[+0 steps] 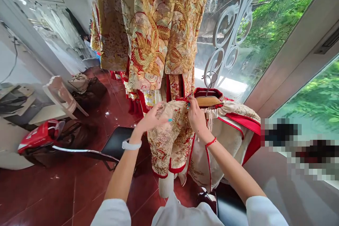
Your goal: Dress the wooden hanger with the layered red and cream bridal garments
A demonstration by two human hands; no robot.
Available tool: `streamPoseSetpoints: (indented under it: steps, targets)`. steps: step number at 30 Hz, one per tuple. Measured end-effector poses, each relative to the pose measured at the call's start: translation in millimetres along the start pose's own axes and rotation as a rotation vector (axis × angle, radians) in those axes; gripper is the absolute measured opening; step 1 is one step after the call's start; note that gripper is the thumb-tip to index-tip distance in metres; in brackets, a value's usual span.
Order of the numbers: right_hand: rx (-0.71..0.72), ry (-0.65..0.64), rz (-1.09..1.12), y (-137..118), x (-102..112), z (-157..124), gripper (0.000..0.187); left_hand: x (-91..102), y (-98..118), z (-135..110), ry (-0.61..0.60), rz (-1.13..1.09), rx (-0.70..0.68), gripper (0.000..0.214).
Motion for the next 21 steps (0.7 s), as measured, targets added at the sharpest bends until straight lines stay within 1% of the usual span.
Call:
streamPoseSetpoints:
  steps: [1, 2, 3, 4, 6, 8, 9, 10, 11, 13, 14, 16, 18, 19, 21]
  targets:
    - [0.000, 0.000, 0.016, 0.0, 0.0, -1.0, 0.045, -4.5, 7.5, -3.4, 0.021, 0.094, -0.032, 0.077]
    - [0.019, -0.011, 0.040, 0.6, 3.4, -2.2, 0.044, -9.3, 13.5, -4.9, 0.050, 0.182, -0.051, 0.077]
    - [0.048, -0.021, 0.070, 2.5, 11.3, -3.7, 0.042, -13.9, 17.4, -5.0, 0.068, 0.242, -0.059, 0.071]
    - [0.075, -0.012, 0.097, 7.1, 24.4, -5.4, 0.040, -17.9, 19.1, -4.1, 0.069, 0.271, -0.060, 0.065]
    - [0.082, 0.101, 0.108, 27.5, 64.0, -8.9, 0.035, -20.9, 17.4, -1.3, 0.039, 0.262, -0.062, 0.056]
    - [-0.024, 0.333, 0.016, 63.2, 111.6, -12.1, 0.030, -16.8, 11.4, -0.1, 0.009, 0.202, -0.066, 0.056]
    - [-0.090, 0.375, -0.057, 83.7, 130.2, -12.4, 0.029, -13.4, 7.8, -0.5, -0.001, 0.156, -0.060, 0.058]
    - [-0.127, 0.342, -0.113, 103.7, 143.1, -11.0, 0.029, -9.9, 4.2, -1.5, -0.008, 0.099, -0.047, 0.060]
    - [-0.143, 0.285, -0.147, 122.3, 151.5, -8.5, 0.031, -7.0, 1.2, -3.0, -0.014, 0.035, -0.028, 0.062]
    - [-0.165, 0.183, -0.199, 153.7, 158.4, -0.2, 0.037, -3.5, -2.1, -7.3, -0.017, -0.085, 0.021, 0.069]
    - [-0.178, 0.160, -0.218, 165.8, 159.4, 5.4, 0.040, -2.8, -2.1, -9.9, -0.014, -0.129, 0.044, 0.071]
    - [-0.201, 0.129, -0.231, 183.5, 159.9, 18.8, 0.045, -2.6, 0.6, -15.3, -0.006, -0.182, 0.080, 0.075]
    - [-0.224, 0.077, -0.193, 195.0, 162.1, 32.7, 0.047, -1.7, 3.6, -21.2, 0.005, -0.215, 0.115, 0.077]
    - [-0.237, 0.028, -0.153, 199.1, 164.0, 38.6, 0.047, -0.2, 4.3, -24.3, 0.015, -0.232, 0.131, 0.078]
    - [-0.264, -0.122, -0.063, 203.8, 166.9, 45.5, 0.045, 4.9, 2.5, -30.3, 0.041, -0.271, 0.159, 0.078]
Point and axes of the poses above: each hand's wrist, its own z-axis towards the middle knuckle, its own x-axis out of the back of the hand, y = z × x, the point moved 4 cm from there along z, towards the middle knuckle, and after that the axes turned 14 degrees about -x, right-handed, at the moved point
